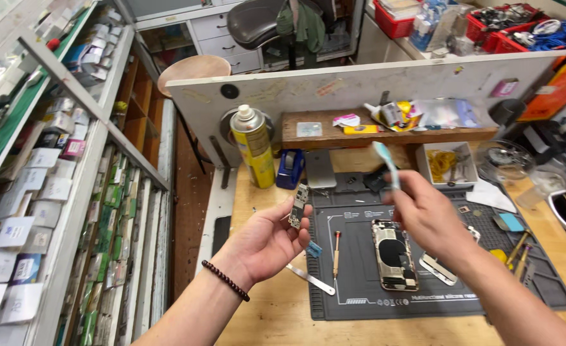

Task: The person cleans a disassembled smartphone's internal components using a toothbrush and a metal spudger. They remove a ribbon cable, brush the motherboard and phone frame, and use tweezers to adjust a small connector before placing the cable back into the device.

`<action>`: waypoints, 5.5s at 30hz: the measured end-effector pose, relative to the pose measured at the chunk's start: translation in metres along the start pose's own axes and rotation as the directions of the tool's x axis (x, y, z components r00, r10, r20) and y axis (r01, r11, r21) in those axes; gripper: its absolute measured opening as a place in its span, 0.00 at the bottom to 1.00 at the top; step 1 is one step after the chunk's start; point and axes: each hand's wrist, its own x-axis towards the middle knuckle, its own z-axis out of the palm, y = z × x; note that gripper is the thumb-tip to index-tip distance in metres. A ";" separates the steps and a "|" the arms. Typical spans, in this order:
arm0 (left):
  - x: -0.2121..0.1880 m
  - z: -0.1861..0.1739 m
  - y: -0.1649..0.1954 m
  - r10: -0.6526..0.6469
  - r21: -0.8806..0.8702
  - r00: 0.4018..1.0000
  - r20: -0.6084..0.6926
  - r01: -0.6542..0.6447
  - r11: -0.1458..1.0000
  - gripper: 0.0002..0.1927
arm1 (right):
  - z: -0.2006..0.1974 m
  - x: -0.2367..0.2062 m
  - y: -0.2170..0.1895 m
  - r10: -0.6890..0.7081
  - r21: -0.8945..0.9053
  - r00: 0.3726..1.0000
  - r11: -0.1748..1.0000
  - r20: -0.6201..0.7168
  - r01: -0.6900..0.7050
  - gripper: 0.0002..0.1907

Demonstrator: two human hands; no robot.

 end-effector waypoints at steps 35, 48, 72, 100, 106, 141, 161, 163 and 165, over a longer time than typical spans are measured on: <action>-0.011 -0.076 0.089 0.033 -0.062 0.999 -0.022 -0.034 0.997 0.14 | 0.151 0.090 -0.115 -0.146 -0.082 0.959 0.982 0.242 0.171 0.26; -0.013 -0.096 0.110 0.059 -0.151 0.995 -0.076 -0.070 0.986 0.14 | 0.171 0.152 -0.157 -0.428 -0.287 0.849 0.809 0.309 0.513 0.26; -0.005 -0.083 0.098 0.038 -0.083 0.997 -0.067 -0.044 0.996 0.13 | 0.181 0.155 -0.170 -0.390 -0.636 0.819 0.517 0.421 0.573 0.24; -0.003 -0.088 0.077 0.078 -0.136 0.992 0.098 -0.065 0.989 0.15 | 0.158 0.032 -0.113 -0.261 -0.257 0.919 0.905 0.296 0.340 0.30; -0.008 -0.087 0.077 0.070 -0.122 0.987 0.142 -0.052 0.991 0.13 | 0.155 0.030 -0.116 -0.193 -0.321 0.933 0.901 0.305 0.291 0.31; -0.011 -0.076 0.074 0.046 -0.041 0.998 0.048 -0.044 0.998 0.14 | 0.144 0.027 -0.113 -0.217 -0.436 0.888 0.808 0.405 0.396 0.39; -0.012 -0.082 0.069 0.054 -0.018 0.998 0.037 -0.053 0.998 0.14 | 0.138 0.022 -0.113 -0.167 -0.413 0.904 0.846 0.394 0.336 0.32; -0.012 -0.081 0.071 0.062 -0.024 0.998 0.017 -0.061 0.998 0.13 | 0.139 0.022 -0.109 -0.195 -0.424 0.895 0.827 0.402 0.370 0.33; -0.013 -0.082 0.073 0.093 -0.013 0.995 0.044 -0.092 0.996 0.13 | 0.142 0.025 -0.104 -0.188 -0.542 0.945 0.781 0.269 0.310 0.28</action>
